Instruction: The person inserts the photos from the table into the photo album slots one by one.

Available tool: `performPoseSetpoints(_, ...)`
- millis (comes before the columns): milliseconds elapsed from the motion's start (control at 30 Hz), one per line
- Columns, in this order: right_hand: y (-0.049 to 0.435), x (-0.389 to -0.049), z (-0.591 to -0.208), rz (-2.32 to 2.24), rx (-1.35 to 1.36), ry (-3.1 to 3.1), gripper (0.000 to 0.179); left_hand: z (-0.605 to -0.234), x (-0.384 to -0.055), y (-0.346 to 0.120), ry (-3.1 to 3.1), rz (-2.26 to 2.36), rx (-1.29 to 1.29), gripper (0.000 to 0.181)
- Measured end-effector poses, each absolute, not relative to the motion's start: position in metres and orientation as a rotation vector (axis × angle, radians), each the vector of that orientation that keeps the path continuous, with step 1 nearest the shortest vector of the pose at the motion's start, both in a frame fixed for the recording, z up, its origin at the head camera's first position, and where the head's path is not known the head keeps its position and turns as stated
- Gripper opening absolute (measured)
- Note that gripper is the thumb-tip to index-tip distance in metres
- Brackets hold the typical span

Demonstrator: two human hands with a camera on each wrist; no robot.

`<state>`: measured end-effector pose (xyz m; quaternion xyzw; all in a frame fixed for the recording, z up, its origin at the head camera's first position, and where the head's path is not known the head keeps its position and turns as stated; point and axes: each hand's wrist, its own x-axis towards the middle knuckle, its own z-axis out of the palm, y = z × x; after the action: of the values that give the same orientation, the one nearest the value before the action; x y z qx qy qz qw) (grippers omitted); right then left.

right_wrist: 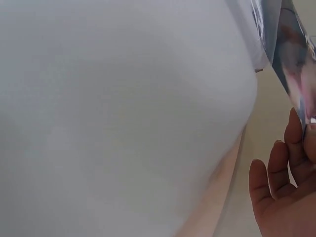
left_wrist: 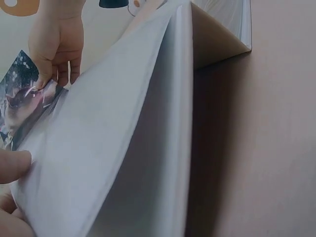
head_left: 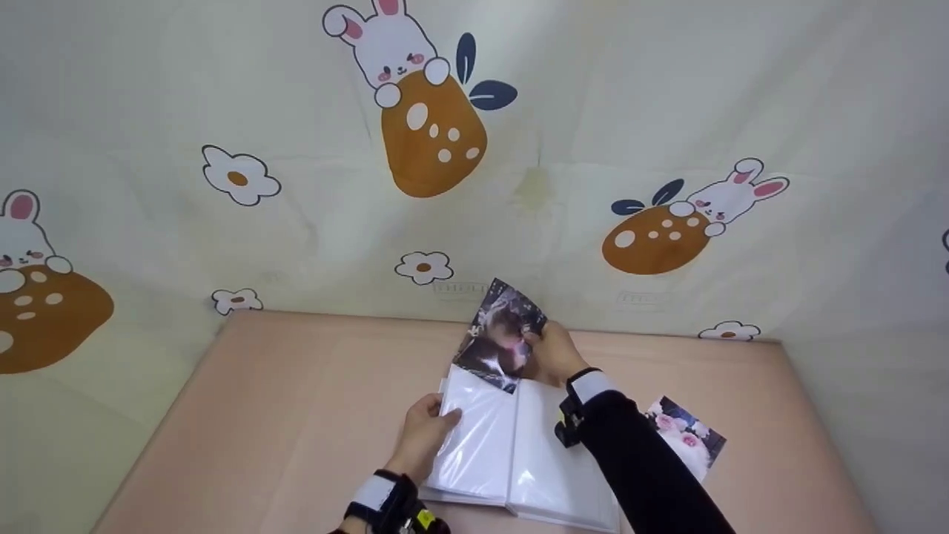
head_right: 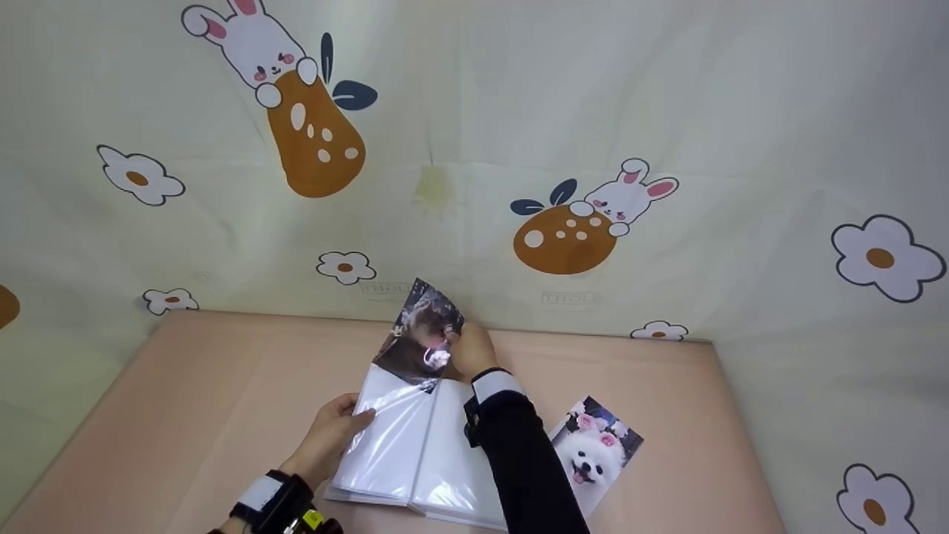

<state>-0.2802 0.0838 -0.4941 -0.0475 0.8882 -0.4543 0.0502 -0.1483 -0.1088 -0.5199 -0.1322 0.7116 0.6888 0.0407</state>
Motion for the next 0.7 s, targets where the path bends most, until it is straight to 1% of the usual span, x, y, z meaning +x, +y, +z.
performPoseSetpoints(167, 0.083, -0.280, -0.491, -1.393, -0.138, 2.680, 0.015, -0.520, -0.148, -0.108, 2.166, 2.128, -0.413, 0.026)
performPoseSetpoints(400, 0.084, -0.286, -0.484, -1.343, -0.204, 2.661, 0.017, -0.521, -0.148, -0.110, 2.162, 2.148, -0.382, 0.028)
performPoseSetpoints(700, 0.086, -0.288, -0.504, -1.475, -0.134, 2.575, 0.020, -0.521, -0.147, -0.110, 2.138, 2.144, -0.433, 0.029)
